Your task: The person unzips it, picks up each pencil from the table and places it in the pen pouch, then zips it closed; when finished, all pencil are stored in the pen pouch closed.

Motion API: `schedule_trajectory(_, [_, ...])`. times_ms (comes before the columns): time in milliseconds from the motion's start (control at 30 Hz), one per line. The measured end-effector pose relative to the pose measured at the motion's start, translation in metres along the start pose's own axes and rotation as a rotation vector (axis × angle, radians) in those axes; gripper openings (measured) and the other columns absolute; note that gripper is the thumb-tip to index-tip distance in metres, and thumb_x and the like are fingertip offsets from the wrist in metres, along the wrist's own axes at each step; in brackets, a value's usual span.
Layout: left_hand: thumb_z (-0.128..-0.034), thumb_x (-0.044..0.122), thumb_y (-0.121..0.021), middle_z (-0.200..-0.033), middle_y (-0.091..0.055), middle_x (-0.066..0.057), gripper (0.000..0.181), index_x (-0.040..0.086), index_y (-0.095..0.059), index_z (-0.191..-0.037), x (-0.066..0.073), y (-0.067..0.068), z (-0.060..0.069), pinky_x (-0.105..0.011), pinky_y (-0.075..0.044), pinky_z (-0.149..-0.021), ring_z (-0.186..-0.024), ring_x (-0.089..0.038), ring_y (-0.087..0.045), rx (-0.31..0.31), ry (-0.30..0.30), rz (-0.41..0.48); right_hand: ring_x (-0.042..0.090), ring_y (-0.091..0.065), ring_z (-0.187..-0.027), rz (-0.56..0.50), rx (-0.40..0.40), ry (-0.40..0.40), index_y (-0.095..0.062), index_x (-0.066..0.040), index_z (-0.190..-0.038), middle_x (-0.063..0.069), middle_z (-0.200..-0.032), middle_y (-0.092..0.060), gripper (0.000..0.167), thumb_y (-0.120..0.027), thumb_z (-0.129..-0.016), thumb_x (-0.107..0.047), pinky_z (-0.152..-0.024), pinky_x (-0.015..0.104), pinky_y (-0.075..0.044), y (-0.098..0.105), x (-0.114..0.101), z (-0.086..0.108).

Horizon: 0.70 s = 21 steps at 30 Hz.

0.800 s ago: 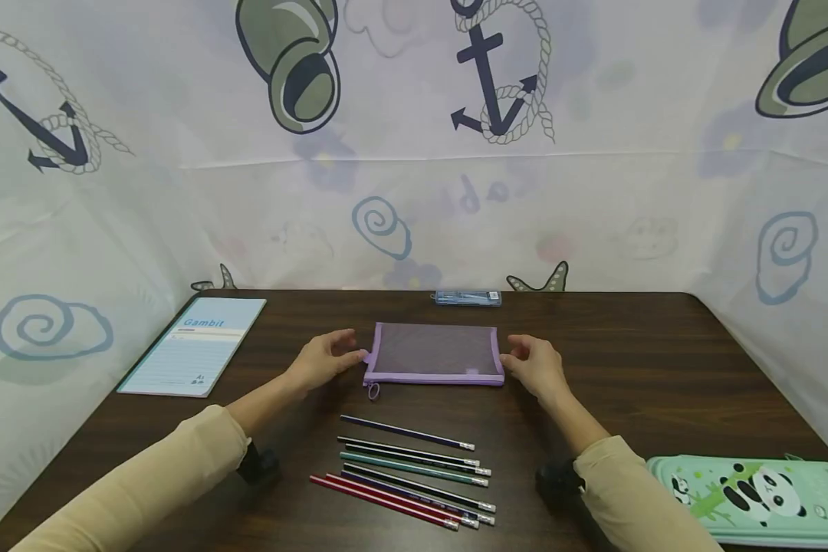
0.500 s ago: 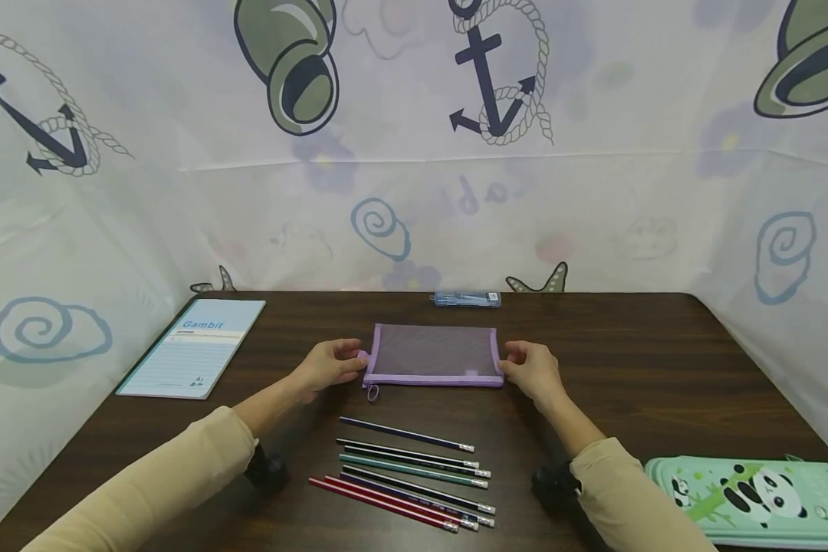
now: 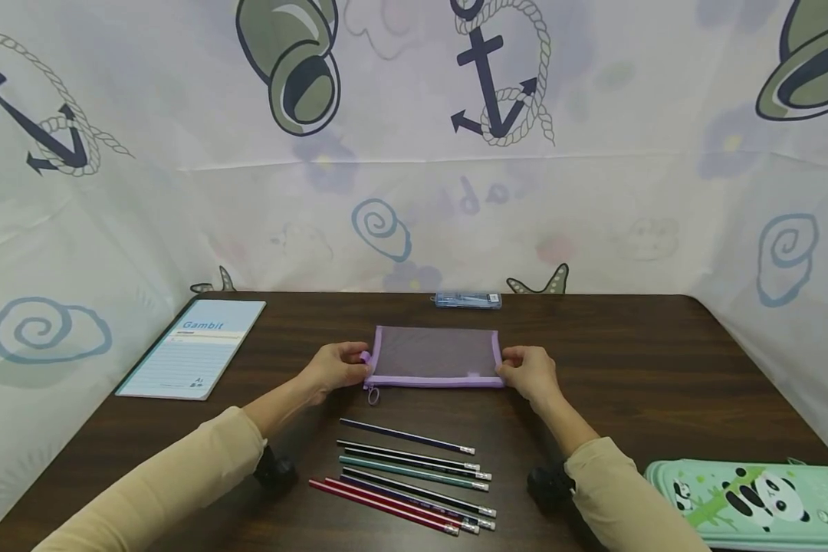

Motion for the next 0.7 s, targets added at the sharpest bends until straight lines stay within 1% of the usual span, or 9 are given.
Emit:
schedule_trajectory(67, [-0.081,-0.011,-0.062,-0.121,-0.053,-0.029,0.052,-0.013,-0.045,-0.13,-0.0003,0.0006,0.0,-0.031,-0.055,-0.084,-0.096,-0.018,-0.056,0.006,0.004,0.001,0.007,-0.061,-0.073,0.003,-0.002,0.0,-0.052,0.02,-0.118,0.021,-0.095,-0.062,0.038,-0.062,-0.085,0.004,-0.064,0.021,-0.057,-0.0001,0.0007,0.0001])
schedule_trajectory(200, [-0.082,-0.013,-0.061,-0.117,-0.054,-0.027,0.05,-0.015,-0.044,-0.129,-0.0008,-0.0002,-0.0012,-0.03,-0.056,-0.083,-0.091,-0.015,-0.057,-0.006,0.02,0.056,0.01,-0.064,-0.073,0.006,0.002,0.005,-0.053,0.02,-0.117,0.023,-0.095,-0.063,0.036,-0.061,-0.085,0.005,-0.064,0.023,-0.057,0.0009,0.0006,-0.0001])
schedule_trajectory(367, [-0.0831,-0.013,-0.06,-0.101,-0.059,-0.013,0.044,-0.017,-0.047,-0.125,-0.0029,-0.0022,-0.0037,-0.029,-0.056,-0.083,-0.08,-0.009,-0.06,-0.017,0.035,0.134,0.009,-0.063,-0.073,-0.012,0.0,0.001,-0.053,0.021,-0.116,0.024,-0.096,-0.064,0.034,-0.059,-0.086,0.006,-0.065,0.025,-0.058,0.0015,0.0018,0.0])
schedule_trajectory(433, [-0.0836,-0.013,-0.06,-0.097,-0.06,-0.01,0.041,-0.017,-0.048,-0.123,-0.004,-0.003,-0.004,-0.031,-0.055,-0.084,-0.08,-0.009,-0.06,-0.019,0.037,0.151,0.007,-0.061,-0.071,-0.033,0.001,-0.005,-0.053,0.021,-0.116,0.021,-0.092,-0.064,0.034,-0.059,-0.086,0.006,-0.064,0.024,-0.058,0.0015,0.0031,-0.0002])
schedule_trajectory(567, [-0.0854,-0.01,-0.059,-0.097,-0.061,-0.011,0.04,-0.017,-0.048,-0.123,-0.005,-0.0059,-0.0039,-0.034,-0.053,-0.089,-0.083,-0.013,-0.062,-0.04,0.051,0.205,0.002,-0.055,-0.067,-0.091,0.014,-0.018,-0.051,0.022,-0.116,0.006,-0.08,-0.06,0.034,-0.058,-0.086,0.007,-0.06,0.019,-0.056,0.0027,0.0061,-0.0012])
schedule_trajectory(700, [-0.0886,-0.005,-0.058,-0.101,-0.061,-0.011,0.043,-0.011,-0.046,-0.129,-0.0046,-0.0092,-0.0031,-0.04,-0.05,-0.094,-0.084,-0.013,-0.062,-0.085,0.074,0.233,0.0,-0.053,-0.066,-0.156,0.031,-0.033,-0.049,0.022,-0.118,-0.001,-0.077,-0.055,0.036,-0.057,-0.087,0.007,-0.058,0.016,-0.053,0.0049,0.0081,-0.0022])
Point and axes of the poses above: each hand's wrist, its own z-axis away from the middle knuckle, its own y-axis out of the back of the hand, x = y × z, the point moved 8 cm from there along -z, towards the middle knuckle
